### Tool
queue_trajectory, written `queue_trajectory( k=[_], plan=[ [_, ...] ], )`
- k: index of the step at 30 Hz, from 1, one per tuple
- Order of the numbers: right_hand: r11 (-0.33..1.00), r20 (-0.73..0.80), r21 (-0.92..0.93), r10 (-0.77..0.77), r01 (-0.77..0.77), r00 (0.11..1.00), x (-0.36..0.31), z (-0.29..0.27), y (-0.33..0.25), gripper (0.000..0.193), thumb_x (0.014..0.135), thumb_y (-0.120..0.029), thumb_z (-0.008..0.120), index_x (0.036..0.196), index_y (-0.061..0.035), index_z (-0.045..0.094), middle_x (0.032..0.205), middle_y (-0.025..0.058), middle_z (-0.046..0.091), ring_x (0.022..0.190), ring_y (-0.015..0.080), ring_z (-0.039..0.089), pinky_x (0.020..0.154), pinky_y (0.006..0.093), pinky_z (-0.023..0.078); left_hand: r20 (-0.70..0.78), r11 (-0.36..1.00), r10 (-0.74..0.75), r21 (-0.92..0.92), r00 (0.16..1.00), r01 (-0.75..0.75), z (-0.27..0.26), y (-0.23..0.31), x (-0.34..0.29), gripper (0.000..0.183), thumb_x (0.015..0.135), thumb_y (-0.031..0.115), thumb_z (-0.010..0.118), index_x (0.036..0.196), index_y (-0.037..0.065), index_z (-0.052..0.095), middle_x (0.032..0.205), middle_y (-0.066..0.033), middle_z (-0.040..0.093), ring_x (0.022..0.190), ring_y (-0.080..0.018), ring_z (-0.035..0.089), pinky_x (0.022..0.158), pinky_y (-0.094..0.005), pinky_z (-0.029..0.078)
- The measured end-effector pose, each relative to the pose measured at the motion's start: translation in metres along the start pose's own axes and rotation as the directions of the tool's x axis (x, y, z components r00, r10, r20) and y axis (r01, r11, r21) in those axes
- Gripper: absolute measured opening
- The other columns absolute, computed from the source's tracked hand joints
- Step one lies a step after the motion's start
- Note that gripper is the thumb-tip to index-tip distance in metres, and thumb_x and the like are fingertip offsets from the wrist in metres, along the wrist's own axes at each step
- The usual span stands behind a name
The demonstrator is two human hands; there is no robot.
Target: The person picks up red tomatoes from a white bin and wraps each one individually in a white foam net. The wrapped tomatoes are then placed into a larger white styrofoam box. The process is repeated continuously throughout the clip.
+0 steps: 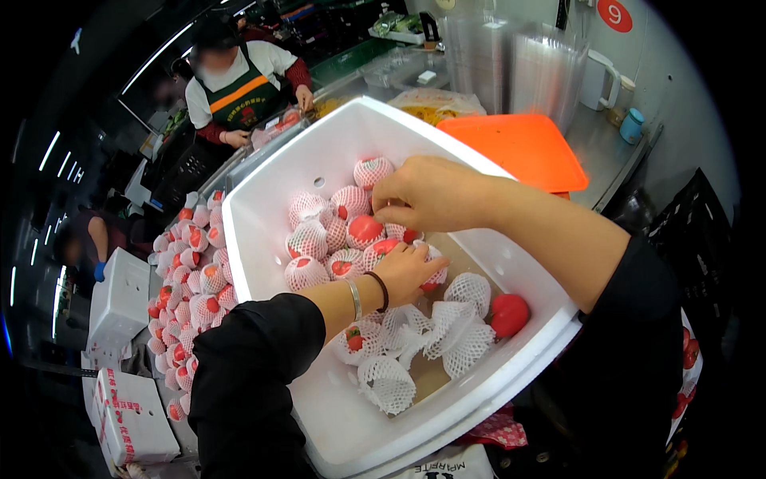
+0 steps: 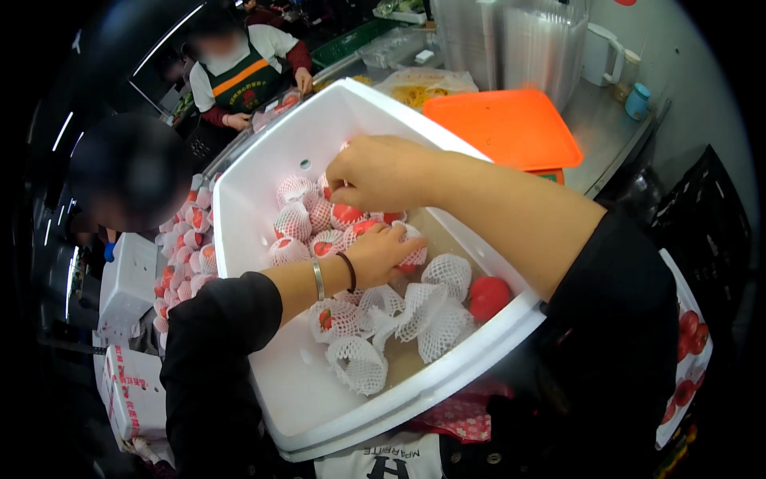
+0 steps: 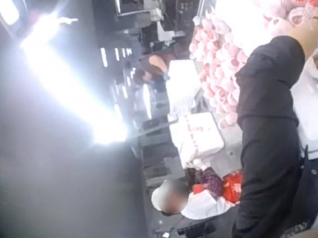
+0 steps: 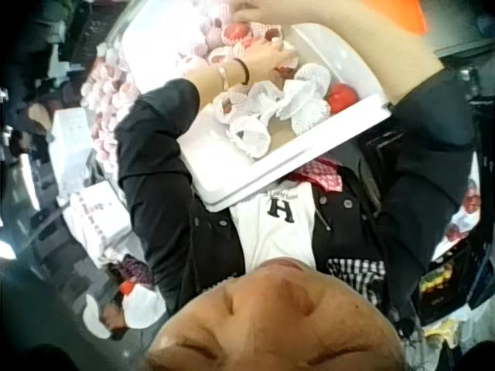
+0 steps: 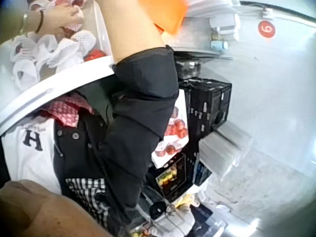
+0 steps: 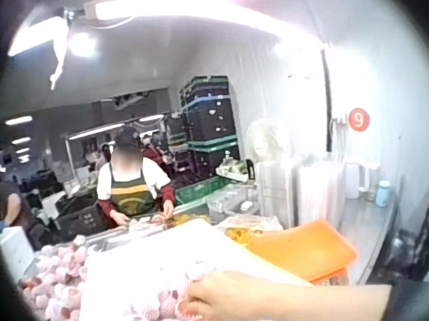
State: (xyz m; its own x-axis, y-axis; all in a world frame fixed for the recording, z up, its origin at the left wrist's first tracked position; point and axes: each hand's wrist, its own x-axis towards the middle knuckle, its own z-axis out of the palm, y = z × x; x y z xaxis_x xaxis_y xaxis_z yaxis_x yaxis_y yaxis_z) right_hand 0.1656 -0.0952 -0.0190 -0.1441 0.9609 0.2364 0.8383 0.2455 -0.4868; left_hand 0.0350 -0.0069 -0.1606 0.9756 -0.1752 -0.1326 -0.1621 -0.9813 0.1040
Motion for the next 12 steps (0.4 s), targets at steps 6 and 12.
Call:
queue_trajectory(
  k=[6, 12],
  plan=[
    [0.998, -0.026, 0.005, 0.056, -0.055, 0.998, -0.003, -0.011, 0.003, 0.02, 0.083, -0.02, 0.061, 0.088, -0.002, 0.067, 0.078, 0.0145, 0.067, 0.072, 0.0293, 0.064, 0.07, 0.0368, 0.049, -0.318, 0.851, -0.325, -0.509, 0.891, 0.129, -0.023, -0.008, 0.001, 0.073, 0.065, 0.019, 0.075, 0.127, 0.003, 0.04, 0.104, -0.0216, 0.055, 0.093, -0.0356, 0.057, 0.081, -0.0418, 0.047],
    [0.989, -0.295, 0.084, 0.14, -0.121, 0.945, -0.003, -0.012, 0.012, 0.036, 0.083, -0.028, 0.063, 0.113, -0.0067, 0.063, 0.103, 0.02, 0.064, 0.091, 0.0298, 0.064, 0.081, 0.0384, 0.049, 0.055, 0.1, -0.682, -0.981, 0.729, 0.167, -0.11, -0.012, -0.023, 0.081, 0.073, 0.017, 0.075, 0.137, 0.007, 0.028, 0.119, -0.0181, 0.054, 0.107, -0.0233, 0.056, 0.087, -0.0356, 0.047]
  ],
)
